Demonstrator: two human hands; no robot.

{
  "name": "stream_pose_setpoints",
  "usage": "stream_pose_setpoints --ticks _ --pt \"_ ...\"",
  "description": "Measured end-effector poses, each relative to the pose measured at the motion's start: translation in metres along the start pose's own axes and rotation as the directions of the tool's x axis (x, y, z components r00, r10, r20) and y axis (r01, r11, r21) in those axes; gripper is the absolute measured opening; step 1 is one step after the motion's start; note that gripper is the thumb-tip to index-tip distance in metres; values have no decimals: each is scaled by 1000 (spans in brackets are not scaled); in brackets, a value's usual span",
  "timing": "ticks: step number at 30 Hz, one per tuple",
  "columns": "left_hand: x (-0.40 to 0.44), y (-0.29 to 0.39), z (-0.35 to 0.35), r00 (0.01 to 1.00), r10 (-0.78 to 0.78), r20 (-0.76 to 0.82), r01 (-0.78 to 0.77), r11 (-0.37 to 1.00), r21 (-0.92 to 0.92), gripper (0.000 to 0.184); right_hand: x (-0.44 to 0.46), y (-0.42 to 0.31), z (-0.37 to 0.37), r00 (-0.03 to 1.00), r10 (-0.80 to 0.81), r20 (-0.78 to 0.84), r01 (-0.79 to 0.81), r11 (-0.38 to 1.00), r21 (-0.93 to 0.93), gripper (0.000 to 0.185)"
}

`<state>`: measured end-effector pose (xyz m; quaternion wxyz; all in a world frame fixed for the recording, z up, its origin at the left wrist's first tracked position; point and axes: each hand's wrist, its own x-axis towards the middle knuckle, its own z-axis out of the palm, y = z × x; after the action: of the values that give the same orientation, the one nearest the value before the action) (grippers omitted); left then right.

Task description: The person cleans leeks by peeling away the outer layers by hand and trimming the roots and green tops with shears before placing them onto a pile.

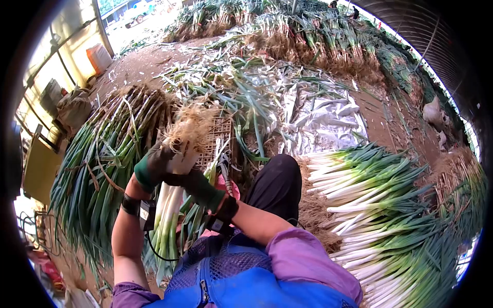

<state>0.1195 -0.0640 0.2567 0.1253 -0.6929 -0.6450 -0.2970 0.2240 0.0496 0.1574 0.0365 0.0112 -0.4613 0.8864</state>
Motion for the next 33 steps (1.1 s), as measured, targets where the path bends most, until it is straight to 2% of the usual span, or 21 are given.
stream_pose_setpoints --ticks 3,6,8,10,11,12,13,14,15,18,19,22,24,25,26,27,28,29,30,32,33 --pt "-26 -26 19 987 -138 83 141 989 -34 42 -15 -26 5 994 -58 -97 46 992 -121 35" --pt "-39 -16 24 923 -374 89 378 840 -390 49 -14 -27 -13 985 -122 -119 93 970 -223 27" --pt "-53 19 28 713 -631 305 524 191 -830 59 -11 -15 -25 979 -68 -190 37 986 -165 27" --pt "-66 46 50 731 -651 205 591 452 -668 88 -8 -16 -21 995 -68 -70 63 996 -64 22" --pt "-64 57 53 616 -756 221 754 484 -445 105 -12 -32 -10 999 -34 34 36 998 -56 22" --pt "-72 54 77 661 -749 -46 698 637 -327 96 -14 -41 -5 990 1 139 7 999 -52 21" --pt "-78 46 89 624 -777 -82 759 628 -175 91 -2 -24 -10 961 -8 277 57 984 -167 30" --pt "-70 44 88 593 -795 -126 800 599 -20 86 -2 -22 -14 971 -18 239 83 960 -266 34" --pt "-67 50 78 461 -887 -25 878 460 -130 76 -3 -22 -18 979 -35 200 107 925 -364 39" --pt "-80 35 69 498 -867 34 793 439 -423 67 -12 -47 -26 971 -26 238 122 909 -398 47" --pt "-65 48 46 435 -891 127 840 351 -414 57 5 -29 -60 822 -302 484 566 526 -635 43" --pt "-58 55 27 388 -866 315 842 194 -503 52 11 -37 -64 892 -212 399 425 694 -581 33" --pt "-57 57 23 429 -845 321 822 217 -527 51 15 -38 -62 860 -187 475 464 674 -575 33" --pt "-57 57 21 449 -833 322 811 229 -538 51 25 -27 -75 892 -71 447 305 824 -478 34" --pt "-66 49 23 443 -850 284 810 243 -534 50 28 -38 -76 885 -81 458 366 728 -580 32" --pt "-74 41 20 457 -845 279 806 260 -532 50 28 -53 -82 850 -177 496 524 378 -763 30" --pt "-79 37 14 465 -842 273 803 272 -531 50 29 -70 -90 832 -254 493 523 63 -850 29" --pt "-84 35 6 383 -864 328 838 175 -518 48 33 -92 -102 835 -335 437 440 -72 -895 28" --pt "-82 40 -1 414 -863 289 802 195 -565 43 40 -119 -130 902 -389 184 275 191 -942 19" --pt "-80 46 -19 394 -879 269 771 157 -617 37 54 -172 -188 836 -411 -363 84 750 -656 22" --pt "-86 43 -17 344 -911 229 762 128 -635 31 54 -199 -228 791 -465 -397 282 854 -437 21"
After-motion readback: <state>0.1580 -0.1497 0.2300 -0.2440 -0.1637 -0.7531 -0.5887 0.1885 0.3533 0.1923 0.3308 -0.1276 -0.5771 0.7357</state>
